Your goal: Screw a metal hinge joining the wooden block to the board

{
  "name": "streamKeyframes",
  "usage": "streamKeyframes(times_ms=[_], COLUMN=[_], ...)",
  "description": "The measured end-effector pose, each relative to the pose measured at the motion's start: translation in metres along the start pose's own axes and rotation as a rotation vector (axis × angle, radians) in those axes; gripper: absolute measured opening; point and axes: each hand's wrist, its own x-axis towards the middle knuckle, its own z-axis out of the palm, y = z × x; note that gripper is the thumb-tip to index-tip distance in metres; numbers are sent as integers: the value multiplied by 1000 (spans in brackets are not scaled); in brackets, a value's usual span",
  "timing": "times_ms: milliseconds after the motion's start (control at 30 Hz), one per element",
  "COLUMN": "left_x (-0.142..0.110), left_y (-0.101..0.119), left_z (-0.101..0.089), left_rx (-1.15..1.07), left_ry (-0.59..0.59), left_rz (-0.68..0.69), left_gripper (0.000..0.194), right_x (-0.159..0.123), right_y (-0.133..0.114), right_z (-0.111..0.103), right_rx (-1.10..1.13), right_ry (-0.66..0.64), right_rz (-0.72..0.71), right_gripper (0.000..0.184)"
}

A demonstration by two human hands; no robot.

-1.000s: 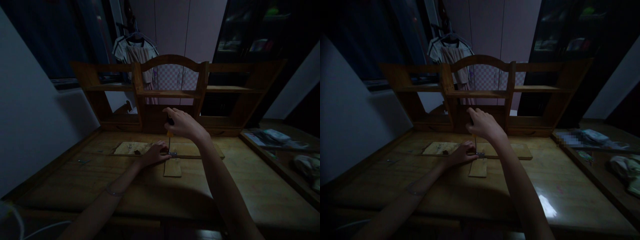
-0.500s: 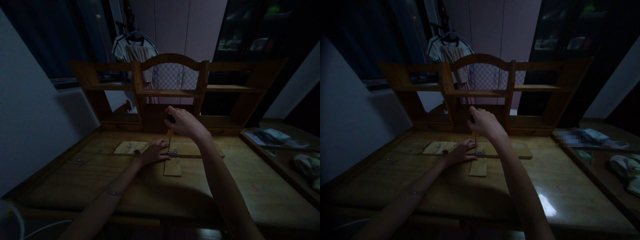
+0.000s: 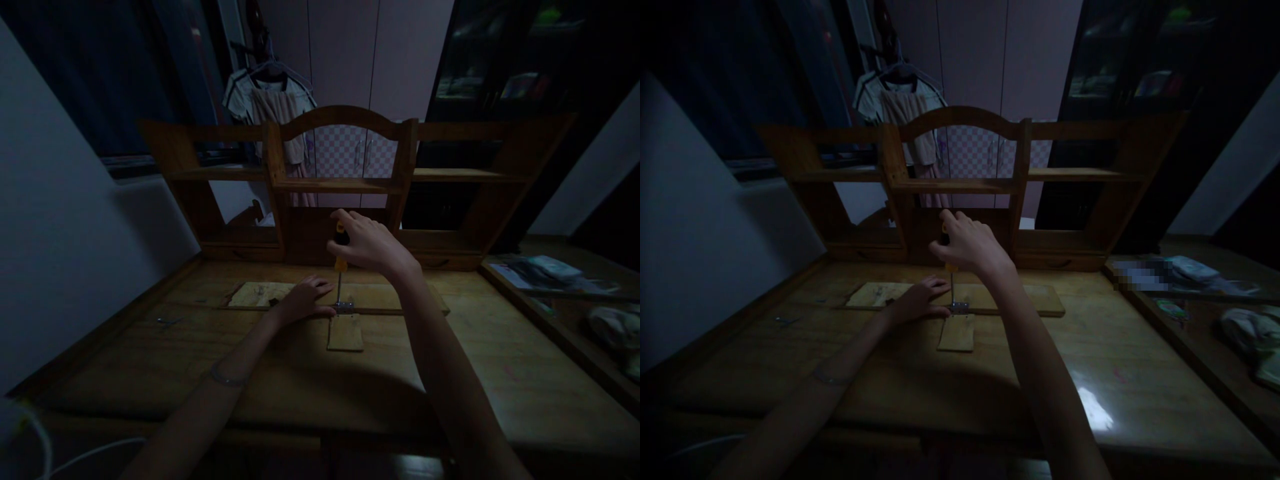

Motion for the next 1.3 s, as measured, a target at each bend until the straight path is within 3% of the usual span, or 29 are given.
streamKeyframes(times_ms=[233,400,733,1000,1300], left_x=[2,1,3,4,-2], left_y=[-6,-4,-1,-2,-3], left_z=[4,3,-1,-1,5], left_rx=[47,65,74,137,59], left_ry=[-28,-19,-47,-89,-5], left_rz=[20,28,54,20,-31], left_gripper=[65,64,56,63,64], right_x=[3,3,4,10,9], right_y=[3,2,3,10,12], right_z=[6,7,9,18,16], right_rx=[5,10,-28,12,-13], right_ry=[30,27,49,68,77], right_rz=[-28,-30,-1,-44,-16], right_gripper=[34,41,37,34,36])
